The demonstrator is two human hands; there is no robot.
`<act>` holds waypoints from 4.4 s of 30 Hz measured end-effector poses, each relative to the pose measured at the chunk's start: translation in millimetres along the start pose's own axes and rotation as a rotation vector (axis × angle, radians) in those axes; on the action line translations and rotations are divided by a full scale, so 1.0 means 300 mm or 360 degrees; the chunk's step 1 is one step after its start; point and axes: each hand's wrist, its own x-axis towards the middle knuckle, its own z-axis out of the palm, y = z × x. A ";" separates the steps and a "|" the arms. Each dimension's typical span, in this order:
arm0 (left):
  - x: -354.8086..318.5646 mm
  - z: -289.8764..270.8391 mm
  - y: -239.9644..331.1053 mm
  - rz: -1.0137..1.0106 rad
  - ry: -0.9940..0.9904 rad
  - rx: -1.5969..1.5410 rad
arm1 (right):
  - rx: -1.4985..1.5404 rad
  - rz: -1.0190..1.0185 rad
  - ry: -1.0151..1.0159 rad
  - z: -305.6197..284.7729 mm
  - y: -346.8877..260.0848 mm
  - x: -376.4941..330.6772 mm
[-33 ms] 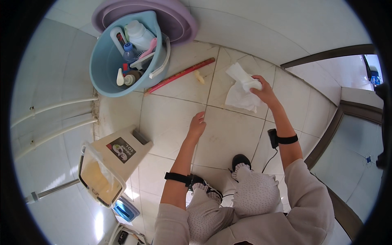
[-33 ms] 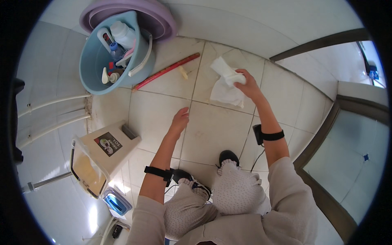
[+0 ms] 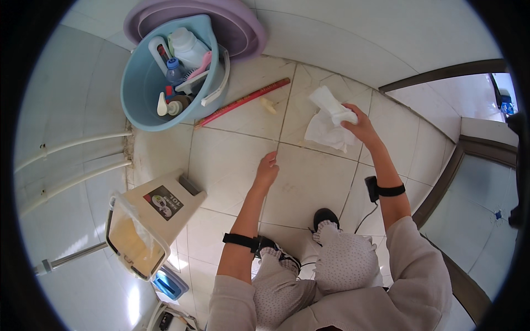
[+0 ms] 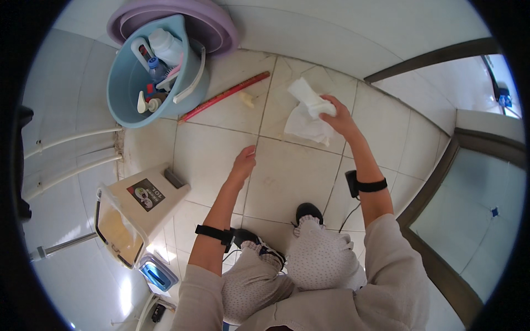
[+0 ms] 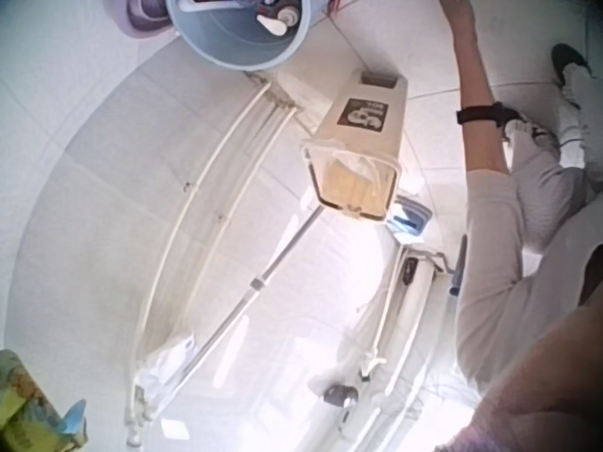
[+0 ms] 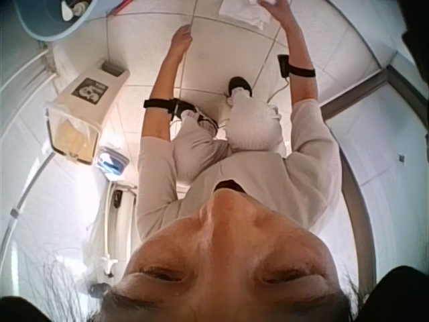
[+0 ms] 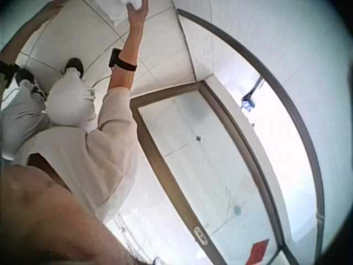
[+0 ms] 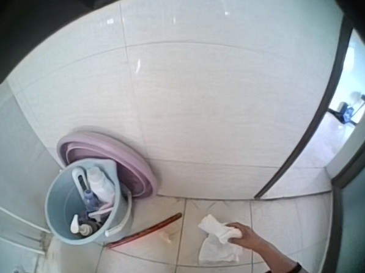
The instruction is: The person uses a squeegee to push debris across a tiled floor, then disassembles the squeegee and places it in a bin. They pick up a tissue and wipe the floor, then move a bucket and other cleaning items. Finally, they pick up a blue cloth and walk toward a keyboard.
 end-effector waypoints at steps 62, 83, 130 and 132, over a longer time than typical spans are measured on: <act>-1.095 -0.558 0.192 0.1349 0.1543 0.0539 | 0.0970 -0.0513 -0.1494 0.983 -1.344 -0.444; -1.086 -0.700 0.048 0.0637 0.1688 0.1380 | -0.1567 -0.1555 -0.1973 1.294 -1.283 -0.538; -0.476 -0.231 -0.104 0.0786 0.0402 0.0433 | 0.0276 -0.1673 -0.0914 1.063 -1.149 -0.424; -0.449 -0.232 -0.092 0.0897 0.0501 0.0775 | 0.0478 -0.1847 -0.0600 1.043 -1.085 -0.382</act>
